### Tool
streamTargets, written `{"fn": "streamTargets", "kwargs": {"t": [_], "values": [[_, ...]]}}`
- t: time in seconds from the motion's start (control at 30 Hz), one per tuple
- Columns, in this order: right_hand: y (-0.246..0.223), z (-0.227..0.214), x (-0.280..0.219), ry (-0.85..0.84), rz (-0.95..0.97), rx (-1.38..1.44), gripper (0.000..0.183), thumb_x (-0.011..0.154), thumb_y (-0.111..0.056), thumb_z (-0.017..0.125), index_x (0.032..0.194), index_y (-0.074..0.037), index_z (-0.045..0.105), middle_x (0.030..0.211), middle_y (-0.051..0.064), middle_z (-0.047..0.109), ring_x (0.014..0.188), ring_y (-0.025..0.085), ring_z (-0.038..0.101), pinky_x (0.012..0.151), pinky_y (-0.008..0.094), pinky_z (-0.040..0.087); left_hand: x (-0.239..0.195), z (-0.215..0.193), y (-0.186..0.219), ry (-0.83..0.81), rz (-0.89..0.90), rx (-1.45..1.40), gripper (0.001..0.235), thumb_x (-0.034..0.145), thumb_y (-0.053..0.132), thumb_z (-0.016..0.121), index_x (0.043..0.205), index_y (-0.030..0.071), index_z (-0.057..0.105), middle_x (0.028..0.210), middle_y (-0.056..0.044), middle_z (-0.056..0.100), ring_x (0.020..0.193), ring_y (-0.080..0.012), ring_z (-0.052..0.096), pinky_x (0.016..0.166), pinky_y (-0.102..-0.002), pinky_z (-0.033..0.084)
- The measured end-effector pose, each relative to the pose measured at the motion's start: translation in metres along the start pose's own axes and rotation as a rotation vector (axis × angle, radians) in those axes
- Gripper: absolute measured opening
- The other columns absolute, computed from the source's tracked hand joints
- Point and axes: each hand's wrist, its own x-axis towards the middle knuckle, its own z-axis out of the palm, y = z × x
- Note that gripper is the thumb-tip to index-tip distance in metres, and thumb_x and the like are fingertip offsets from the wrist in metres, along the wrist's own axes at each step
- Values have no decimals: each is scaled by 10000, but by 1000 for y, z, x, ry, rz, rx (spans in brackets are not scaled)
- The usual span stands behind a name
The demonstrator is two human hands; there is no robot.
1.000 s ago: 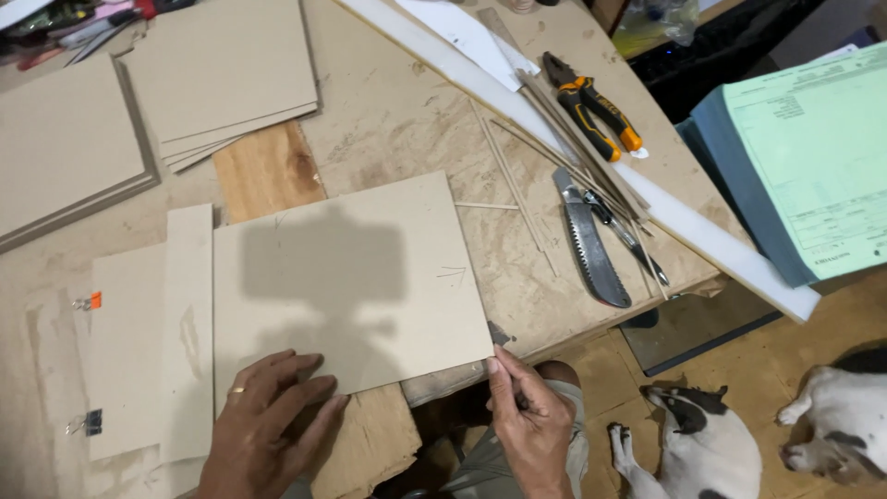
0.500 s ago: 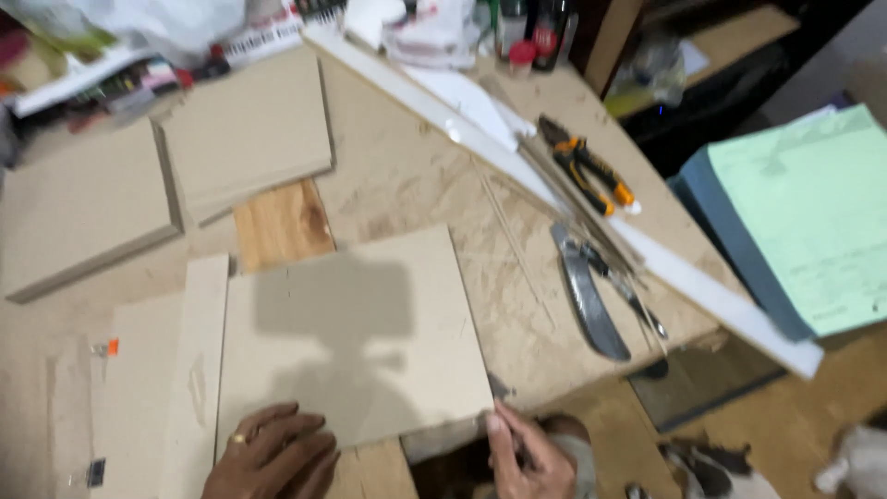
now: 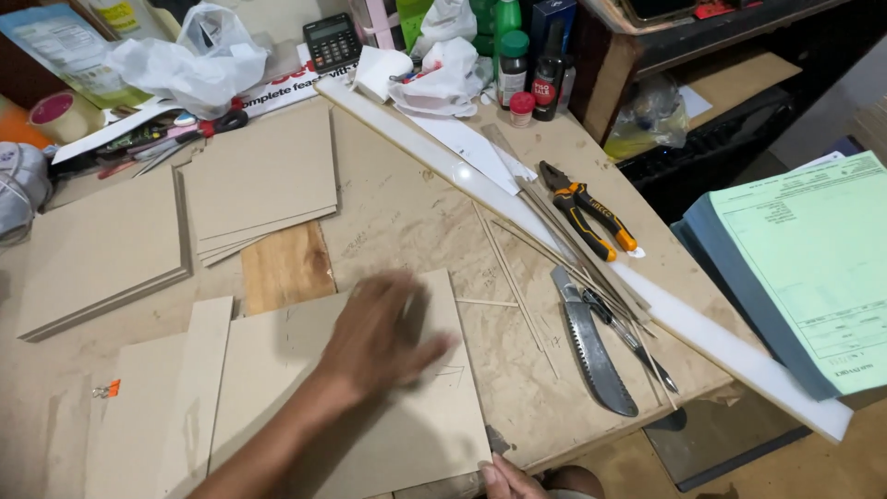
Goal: Cutting cardboard sheets using a utility knife and a wooden guide on a workbench.
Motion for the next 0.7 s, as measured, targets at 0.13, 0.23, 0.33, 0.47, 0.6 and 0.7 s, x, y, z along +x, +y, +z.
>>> {"fn": "streamTargets", "kwargs": {"t": [0.13, 0.23, 0.33, 0.47, 0.6, 0.7], "values": [[26, -5, -1, 3, -49, -136, 304, 771, -315, 817, 1045, -189, 861, 996, 28, 867, 940, 108, 827, 895, 177, 602, 43, 24, -3, 167, 38, 79, 743, 736, 606, 731, 1220, 49, 648, 1206, -180, 678, 1089, -371, 624, 923, -555, 463], [74, 0, -5, -87, -229, -143, 400, 787, -282, 829, 1173, -184, 794, 1088, 0, 839, 1014, 100, 801, 931, 159, 584, 55, 39, -10, 309, 68, 121, 593, 685, 495, 782, 1076, 56, 701, 988, -145, 712, 877, -347, 663, 784, -545, 503], [80, 2, -4, -41, -339, -121, 436, 776, -251, 853, 1188, -145, 763, 1044, 13, 835, 946, 105, 809, 873, 173, 611, 59, 47, -11, 389, 94, 175, 510, 659, 419, 786, 998, 43, 720, 880, -135, 704, 779, -368, 660, 723, -544, 534], [50, -9, 12, 136, -749, -355, 438, 796, -339, 846, 1158, -130, 716, 957, 4, 781, 771, 116, 747, 767, 199, 554, 64, 58, -16, 520, 123, 276, 459, 571, 387, 723, 868, 38, 698, 775, -94, 648, 691, -358, 621, 678, -484, 519], [119, 12, -5, -2, -484, -38, 592, 739, -169, 899, 1283, -87, 682, 1120, 65, 817, 1014, 124, 811, 988, 176, 598, 65, 59, -17, 547, 140, 272, 427, 588, 370, 729, 845, 32, 683, 772, -113, 651, 701, -370, 622, 690, -492, 516], [93, 7, -7, 19, -419, -12, 584, 712, -122, 909, 1259, -104, 704, 1105, 78, 824, 1010, 155, 817, 969, 201, 621, 64, 57, -17, 494, 127, 221, 422, 626, 362, 706, 891, 33, 707, 812, -116, 676, 735, -368, 639, 710, -507, 509]]}}
